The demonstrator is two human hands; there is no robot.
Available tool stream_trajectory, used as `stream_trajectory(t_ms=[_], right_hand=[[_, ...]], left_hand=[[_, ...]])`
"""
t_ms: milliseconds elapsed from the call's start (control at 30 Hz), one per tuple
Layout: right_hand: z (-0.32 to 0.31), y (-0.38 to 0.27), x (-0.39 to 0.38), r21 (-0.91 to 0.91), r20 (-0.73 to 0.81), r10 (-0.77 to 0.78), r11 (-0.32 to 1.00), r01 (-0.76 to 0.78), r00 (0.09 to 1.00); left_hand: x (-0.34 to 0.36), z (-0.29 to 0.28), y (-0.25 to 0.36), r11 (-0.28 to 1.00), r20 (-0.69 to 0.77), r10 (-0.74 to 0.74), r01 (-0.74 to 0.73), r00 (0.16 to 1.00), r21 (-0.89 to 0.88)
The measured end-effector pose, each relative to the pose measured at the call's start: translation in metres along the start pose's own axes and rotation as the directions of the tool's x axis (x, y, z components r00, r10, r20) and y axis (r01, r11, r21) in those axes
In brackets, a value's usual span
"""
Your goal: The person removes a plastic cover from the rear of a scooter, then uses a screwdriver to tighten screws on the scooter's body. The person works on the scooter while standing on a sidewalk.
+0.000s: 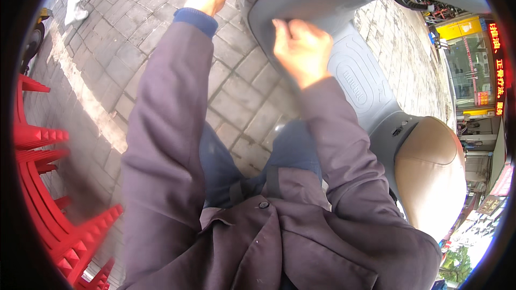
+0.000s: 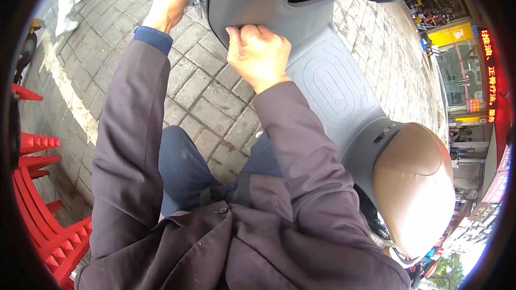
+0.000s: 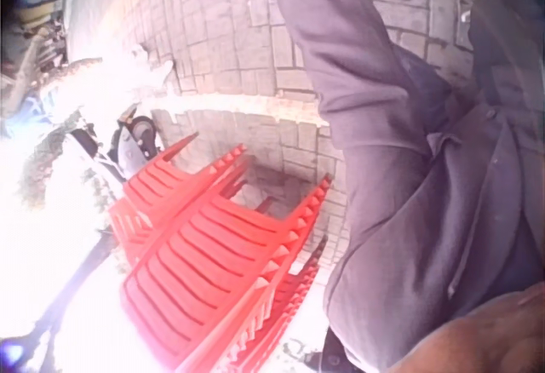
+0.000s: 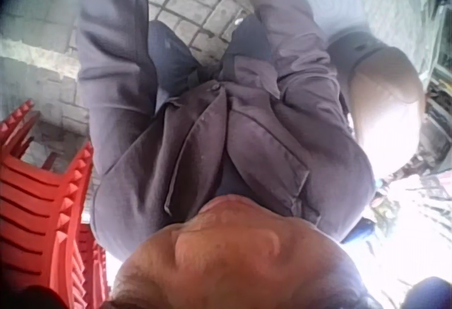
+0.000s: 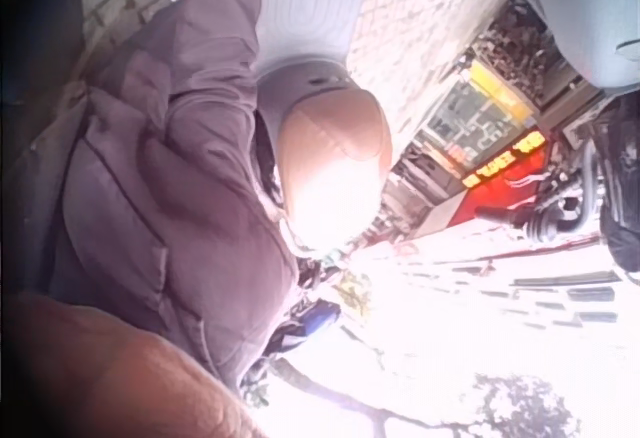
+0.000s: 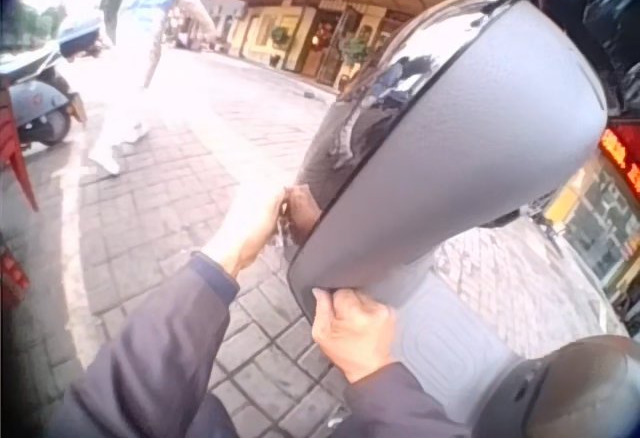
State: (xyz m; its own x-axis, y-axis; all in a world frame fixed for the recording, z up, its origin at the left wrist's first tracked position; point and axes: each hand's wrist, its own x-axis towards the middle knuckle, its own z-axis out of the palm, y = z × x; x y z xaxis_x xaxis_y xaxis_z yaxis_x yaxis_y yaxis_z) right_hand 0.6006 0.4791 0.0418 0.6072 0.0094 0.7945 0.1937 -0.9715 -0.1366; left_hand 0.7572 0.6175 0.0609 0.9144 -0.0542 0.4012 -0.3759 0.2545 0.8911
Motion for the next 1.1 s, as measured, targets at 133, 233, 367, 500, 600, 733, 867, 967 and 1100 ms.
stream_trajectory(t_ms=[133,233,367,500,600,733,867,967,1100], right_hand=[[-0.004,-0.001,0.0,0.111,0.0,0.001,0.994,-0.001,1.0],[-0.026,0.007,0.006,0.0,0.046,-0.094,0.996,0.094,0.995],[-0.068,0.028,0.023,-0.076,-0.231,-0.308,0.952,0.298,0.923],[-0.051,0.023,0.038,-0.085,-0.113,-0.367,0.929,0.359,0.923],[-0.038,0.024,0.036,-0.042,-0.087,-0.293,0.956,0.291,0.952],[-0.03,0.032,0.032,-0.016,-0.149,-0.328,0.944,0.33,0.933],[-0.025,0.034,0.03,-0.035,-0.166,-0.349,0.937,0.348,0.922],[-0.023,0.033,0.03,0.015,-0.122,-0.308,0.95,0.312,0.944],[-0.023,0.036,0.029,0.109,-0.017,-0.236,0.965,0.237,0.972]], left_hand=[[-0.021,-0.007,-0.006,1.0,0.05,0.015,-0.014,0.999,-0.016],[-0.05,-0.015,-0.008,0.995,-0.068,-0.055,0.049,0.996,-0.089],[-0.105,-0.013,-0.002,0.981,-0.009,-0.098,0.099,0.995,0.166],[-0.131,0.004,0.006,0.979,0.098,-0.011,-0.01,0.995,0.206],[-0.131,0.011,0.009,0.98,0.089,-0.013,-0.005,0.996,0.2],[-0.126,0.013,0.001,0.966,0.076,0.027,-0.045,0.997,0.254],[-0.123,0.013,-0.018,0.978,0.049,0.039,-0.048,0.998,0.202],[-0.125,0.016,-0.032,0.973,-0.003,0.107,-0.104,0.994,0.208],[-0.129,0.023,-0.045,0.963,-0.077,0.194,-0.175,0.978,0.206]])
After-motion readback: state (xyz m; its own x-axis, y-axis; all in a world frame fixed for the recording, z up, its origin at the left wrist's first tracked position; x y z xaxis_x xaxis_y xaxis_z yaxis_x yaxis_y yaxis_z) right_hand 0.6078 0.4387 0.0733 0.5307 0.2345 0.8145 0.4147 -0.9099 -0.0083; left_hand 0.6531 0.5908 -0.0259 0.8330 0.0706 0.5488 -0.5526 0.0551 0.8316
